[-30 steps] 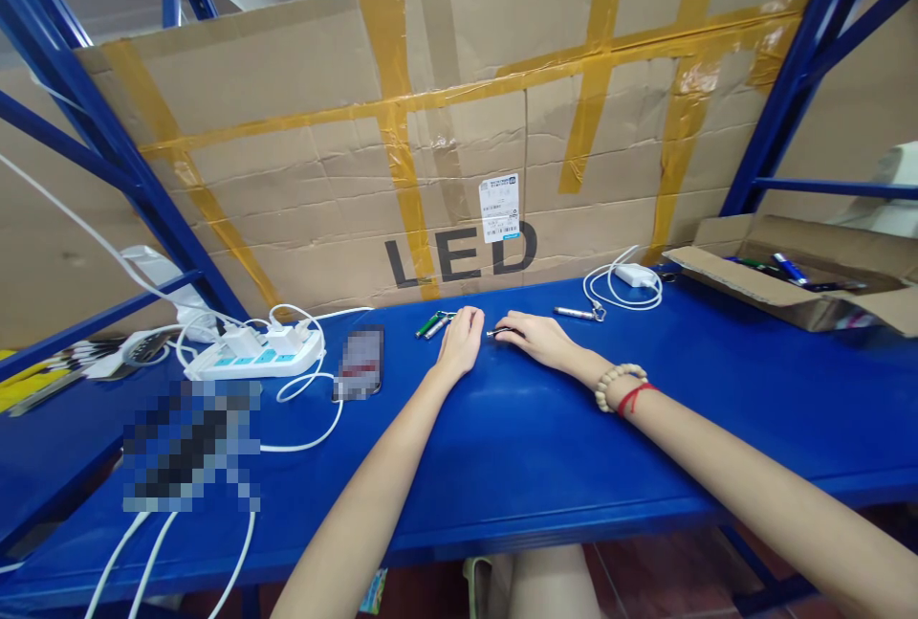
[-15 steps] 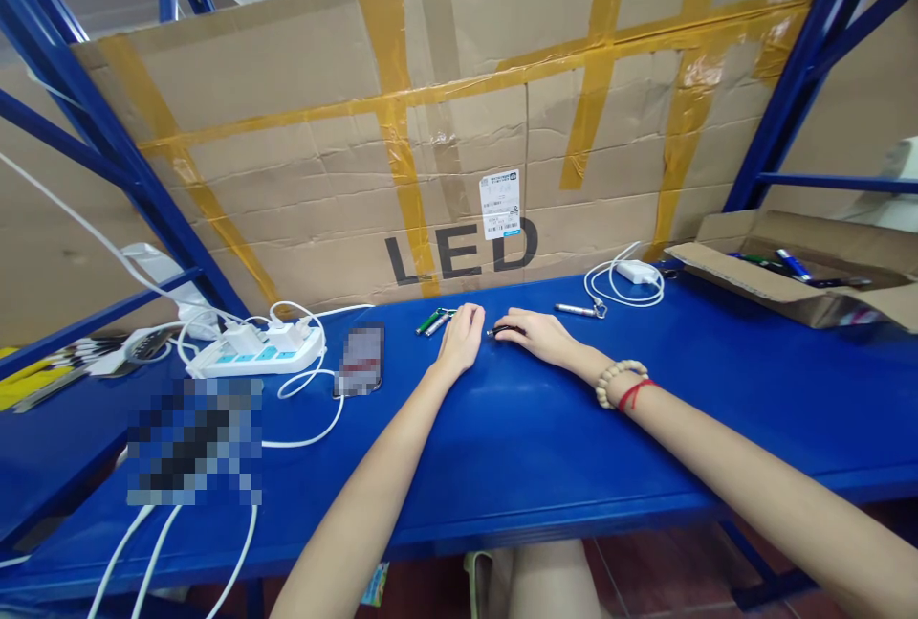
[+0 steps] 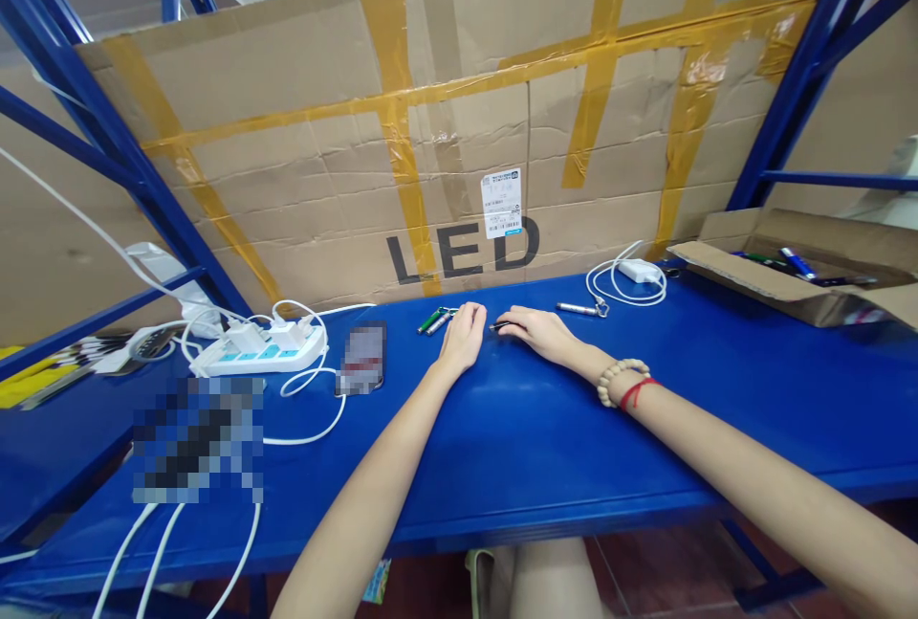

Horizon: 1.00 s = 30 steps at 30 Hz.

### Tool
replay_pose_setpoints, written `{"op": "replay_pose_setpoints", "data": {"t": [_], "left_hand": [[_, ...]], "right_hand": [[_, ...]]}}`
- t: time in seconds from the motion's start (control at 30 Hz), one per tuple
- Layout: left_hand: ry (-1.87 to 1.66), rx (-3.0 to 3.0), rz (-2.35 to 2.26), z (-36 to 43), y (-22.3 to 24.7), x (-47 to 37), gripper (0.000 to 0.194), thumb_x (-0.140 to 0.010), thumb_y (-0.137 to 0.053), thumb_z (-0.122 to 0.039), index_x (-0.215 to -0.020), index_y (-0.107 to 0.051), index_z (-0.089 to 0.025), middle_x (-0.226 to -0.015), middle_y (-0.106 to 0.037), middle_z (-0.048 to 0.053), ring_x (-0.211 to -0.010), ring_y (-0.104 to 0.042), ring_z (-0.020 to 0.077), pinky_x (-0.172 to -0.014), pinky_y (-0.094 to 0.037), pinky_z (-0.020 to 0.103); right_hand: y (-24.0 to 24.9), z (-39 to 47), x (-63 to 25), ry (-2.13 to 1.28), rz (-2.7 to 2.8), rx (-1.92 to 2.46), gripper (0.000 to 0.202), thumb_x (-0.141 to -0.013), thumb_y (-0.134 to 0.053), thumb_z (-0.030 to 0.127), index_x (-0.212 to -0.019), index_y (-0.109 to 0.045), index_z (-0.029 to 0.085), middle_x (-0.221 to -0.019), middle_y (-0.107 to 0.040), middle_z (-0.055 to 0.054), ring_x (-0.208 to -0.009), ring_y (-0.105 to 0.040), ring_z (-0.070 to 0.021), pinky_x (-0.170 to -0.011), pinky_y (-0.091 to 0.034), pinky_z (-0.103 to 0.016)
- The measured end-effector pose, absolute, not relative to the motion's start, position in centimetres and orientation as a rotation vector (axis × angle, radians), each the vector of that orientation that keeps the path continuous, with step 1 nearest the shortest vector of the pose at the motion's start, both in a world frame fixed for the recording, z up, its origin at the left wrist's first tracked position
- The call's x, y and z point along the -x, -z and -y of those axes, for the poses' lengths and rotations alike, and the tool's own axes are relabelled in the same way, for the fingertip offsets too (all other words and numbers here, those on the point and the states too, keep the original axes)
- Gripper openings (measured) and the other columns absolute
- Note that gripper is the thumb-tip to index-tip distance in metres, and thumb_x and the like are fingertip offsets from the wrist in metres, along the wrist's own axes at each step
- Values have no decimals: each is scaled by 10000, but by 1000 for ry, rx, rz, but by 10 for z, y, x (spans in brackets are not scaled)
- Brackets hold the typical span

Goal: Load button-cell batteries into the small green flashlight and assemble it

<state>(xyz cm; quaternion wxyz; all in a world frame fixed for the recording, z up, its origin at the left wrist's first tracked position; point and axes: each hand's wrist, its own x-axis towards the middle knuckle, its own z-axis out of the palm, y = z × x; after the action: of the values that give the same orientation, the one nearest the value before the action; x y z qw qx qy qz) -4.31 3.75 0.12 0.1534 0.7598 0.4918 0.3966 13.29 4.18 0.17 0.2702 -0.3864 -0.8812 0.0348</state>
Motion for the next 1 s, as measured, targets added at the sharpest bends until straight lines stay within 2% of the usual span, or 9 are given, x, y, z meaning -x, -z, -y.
{"op": "replay_pose_setpoints", "data": {"t": [1.0], "left_hand": [[-1114,-2171,-1425,-33,-5,42,269,-924,-256,-323,-887,-500,-216,-884,-548,23,-914,-523,168,-847,-395,289]], "right_hand": [[-6,-38,-131,-93,2375,1058,318,-898,-372,414,-1029,-607,243,-955,-600,-39,-901,-576,-179,-774,-439,-274]]}}
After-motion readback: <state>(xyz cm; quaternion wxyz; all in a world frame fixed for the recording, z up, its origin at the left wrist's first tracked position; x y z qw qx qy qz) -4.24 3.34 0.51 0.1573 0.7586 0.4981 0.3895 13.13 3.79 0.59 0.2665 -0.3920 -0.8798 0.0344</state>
